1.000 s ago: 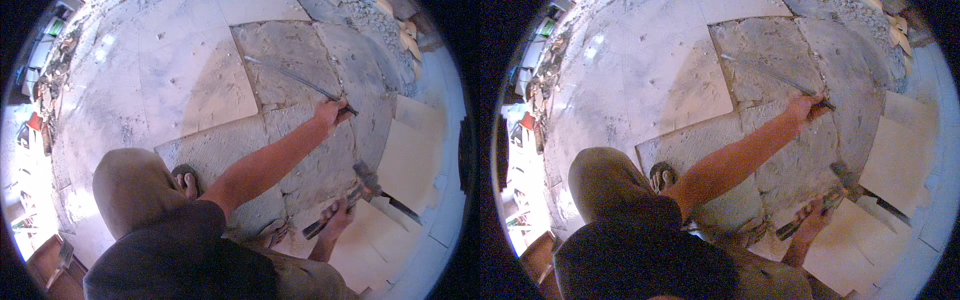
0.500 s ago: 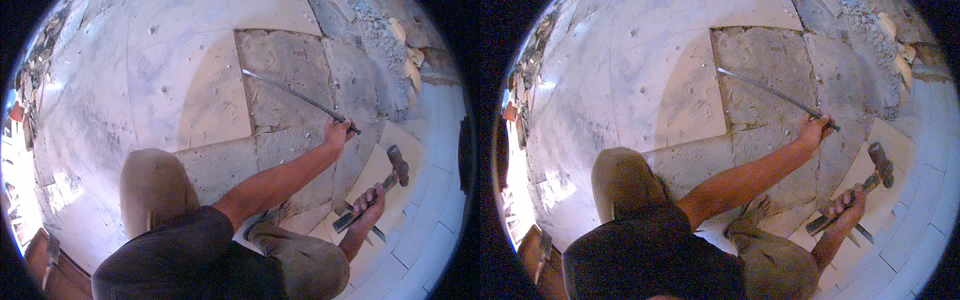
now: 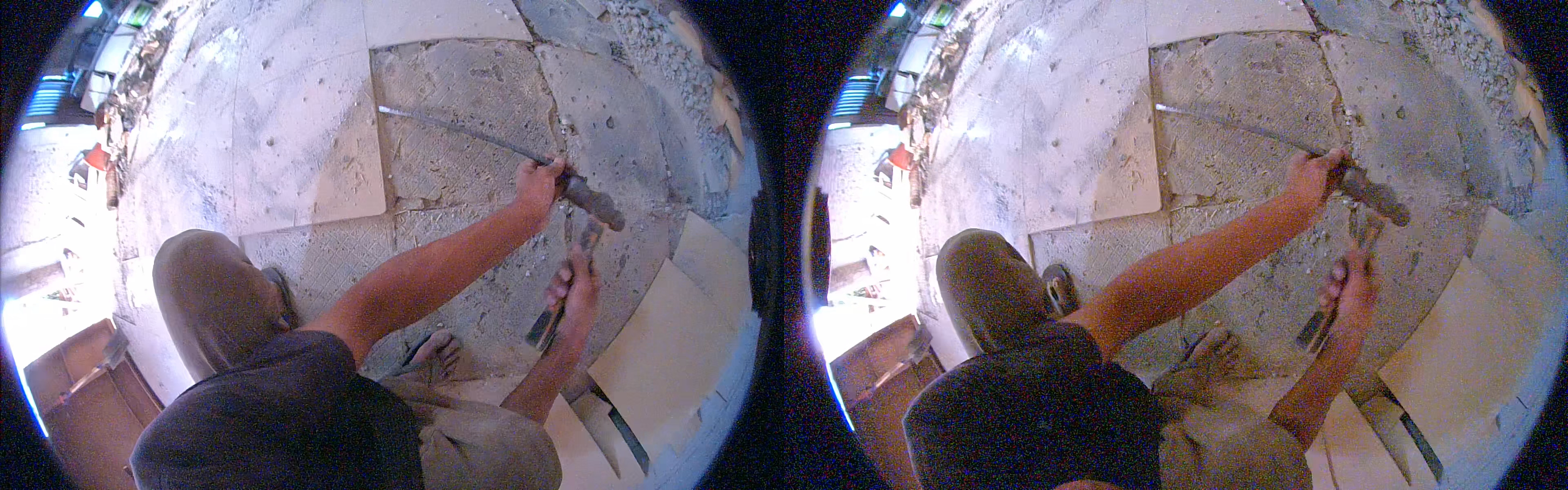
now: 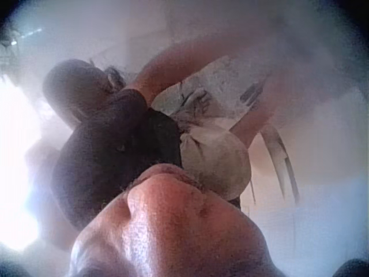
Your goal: The person removes floor tiles by using a hammer and a chisel to pry them up from the concrete subfloor, then gathers the loosened tiles into a pile.
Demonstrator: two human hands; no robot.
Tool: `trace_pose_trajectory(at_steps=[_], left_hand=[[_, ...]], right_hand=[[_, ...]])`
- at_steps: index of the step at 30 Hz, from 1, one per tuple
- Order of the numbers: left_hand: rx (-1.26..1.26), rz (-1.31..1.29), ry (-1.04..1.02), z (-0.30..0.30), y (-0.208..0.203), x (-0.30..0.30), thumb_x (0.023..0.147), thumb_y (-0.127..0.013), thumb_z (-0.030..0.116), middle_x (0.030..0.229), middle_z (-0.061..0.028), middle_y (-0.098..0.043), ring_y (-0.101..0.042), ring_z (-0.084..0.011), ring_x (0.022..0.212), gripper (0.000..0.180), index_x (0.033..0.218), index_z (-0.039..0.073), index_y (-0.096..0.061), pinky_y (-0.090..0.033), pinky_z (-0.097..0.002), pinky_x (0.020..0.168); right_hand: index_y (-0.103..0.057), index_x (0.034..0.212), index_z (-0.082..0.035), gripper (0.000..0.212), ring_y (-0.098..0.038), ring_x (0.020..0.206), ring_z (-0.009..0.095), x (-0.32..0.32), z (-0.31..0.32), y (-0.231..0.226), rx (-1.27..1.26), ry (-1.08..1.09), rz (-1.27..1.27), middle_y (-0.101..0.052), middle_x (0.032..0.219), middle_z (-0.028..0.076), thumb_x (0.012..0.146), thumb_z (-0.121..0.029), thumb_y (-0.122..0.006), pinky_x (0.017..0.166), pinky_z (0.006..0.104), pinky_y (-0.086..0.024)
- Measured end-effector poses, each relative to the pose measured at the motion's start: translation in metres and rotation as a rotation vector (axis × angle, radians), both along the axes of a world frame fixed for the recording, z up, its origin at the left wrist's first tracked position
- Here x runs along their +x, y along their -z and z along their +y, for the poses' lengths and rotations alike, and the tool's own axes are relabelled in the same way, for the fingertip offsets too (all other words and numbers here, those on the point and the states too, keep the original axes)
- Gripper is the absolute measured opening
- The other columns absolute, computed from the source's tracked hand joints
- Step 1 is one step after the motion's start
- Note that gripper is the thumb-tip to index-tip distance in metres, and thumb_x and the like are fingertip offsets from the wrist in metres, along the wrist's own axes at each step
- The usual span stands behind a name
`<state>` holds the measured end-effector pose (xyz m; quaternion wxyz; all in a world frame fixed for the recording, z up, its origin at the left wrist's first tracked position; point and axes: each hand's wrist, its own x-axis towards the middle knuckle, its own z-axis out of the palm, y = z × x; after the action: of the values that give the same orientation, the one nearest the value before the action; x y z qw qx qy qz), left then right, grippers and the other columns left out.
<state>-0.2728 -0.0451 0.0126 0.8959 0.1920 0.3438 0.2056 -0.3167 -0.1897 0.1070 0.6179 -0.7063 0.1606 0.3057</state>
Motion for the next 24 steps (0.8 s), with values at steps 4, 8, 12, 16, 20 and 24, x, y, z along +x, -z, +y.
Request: trace_pose_trajectory(at_steps=[4, 8, 12, 16, 20, 24], left_hand=[[0.004, 0.058, 0.01, -0.009, -0.005, -0.002, 0.088, -0.055, 0.009, 0.081, -0.0086, -0.062, -0.062, -0.0195, 0.07, 0.007, 0.09, 0.003, -0.053, -0.054, -0.0313, 0.062], [0.227, -0.096, -0.014, -0.007, 0.023, 0.005, 0.087, -0.056, 0.009, 0.082, -0.0094, -0.062, -0.062, -0.021, 0.07, 0.008, 0.087, 0.002, -0.056, -0.054, -0.0336, 0.063], [0.648, -0.129, 0.005, 0.002, 0.051, 0.002, 0.088, -0.055, 0.01, 0.082, -0.0095, -0.062, -0.063, -0.0211, 0.073, 0.008, 0.087, 0.002, -0.056, -0.055, -0.0336, 0.067], [0.004, -0.108, 0.178, -0.007, 0.013, 0.003, 0.088, -0.056, 0.011, 0.083, -0.0091, -0.062, -0.063, -0.021, 0.074, 0.008, 0.089, 0.003, -0.054, -0.055, -0.033, 0.065], [0.738, -0.201, -0.011, 0.006, 0.029, 0.0, 0.087, -0.056, 0.009, 0.085, -0.0096, -0.061, -0.062, -0.022, 0.074, 0.006, 0.089, 0.004, -0.053, -0.053, -0.033, 0.059], [-0.026, -0.007, 0.067, 0.002, 0.014, 0.007, 0.087, -0.055, 0.008, 0.085, -0.009, -0.061, -0.062, -0.0218, 0.074, 0.005, 0.089, 0.004, -0.053, -0.054, -0.0332, 0.059]], right_hand=[[-0.041, 0.077, -0.015, 0.027, -0.032, 0.04, 0.006, 0.009, -0.028, 0.012, 0.064, 0.134, 0.029, -0.037, 0.057, -0.005, 0.088, -0.037, -0.054, 0.033, 0.0235, -0.027], [-0.04, 0.077, -0.016, 0.028, -0.031, 0.039, 0.006, 0.008, -0.011, -0.004, 0.122, 0.431, -0.195, -0.038, 0.057, -0.005, 0.088, -0.038, -0.054, 0.032, 0.0234, -0.026], [-0.04, 0.077, -0.016, 0.027, -0.031, 0.04, 0.006, -0.005, -0.009, 0.01, 0.128, 0.004, 0.004, -0.036, 0.057, -0.006, 0.087, -0.036, -0.054, 0.033, 0.0232, -0.026], [-0.04, 0.077, -0.015, 0.024, -0.033, 0.042, 0.006, -0.02, -0.021, 0.003, 0.045, 0.025, 0.029, -0.035, 0.057, -0.006, 0.087, -0.032, -0.055, 0.033, 0.0236, -0.028], [-0.041, 0.078, -0.015, 0.022, -0.034, 0.039, 0.007, 0.008, 0.002, -0.005, 0.138, 0.39, -0.085, -0.036, 0.056, -0.005, 0.086, -0.029, -0.056, 0.032, 0.0242, -0.031], [-0.042, 0.076, -0.015, 0.023, -0.033, 0.037, 0.007, 0.014, 0.0, 0.016, 0.142, 0.061, -0.035, -0.036, 0.055, -0.005, 0.085, -0.03, -0.057, 0.032, 0.0247, -0.03]])
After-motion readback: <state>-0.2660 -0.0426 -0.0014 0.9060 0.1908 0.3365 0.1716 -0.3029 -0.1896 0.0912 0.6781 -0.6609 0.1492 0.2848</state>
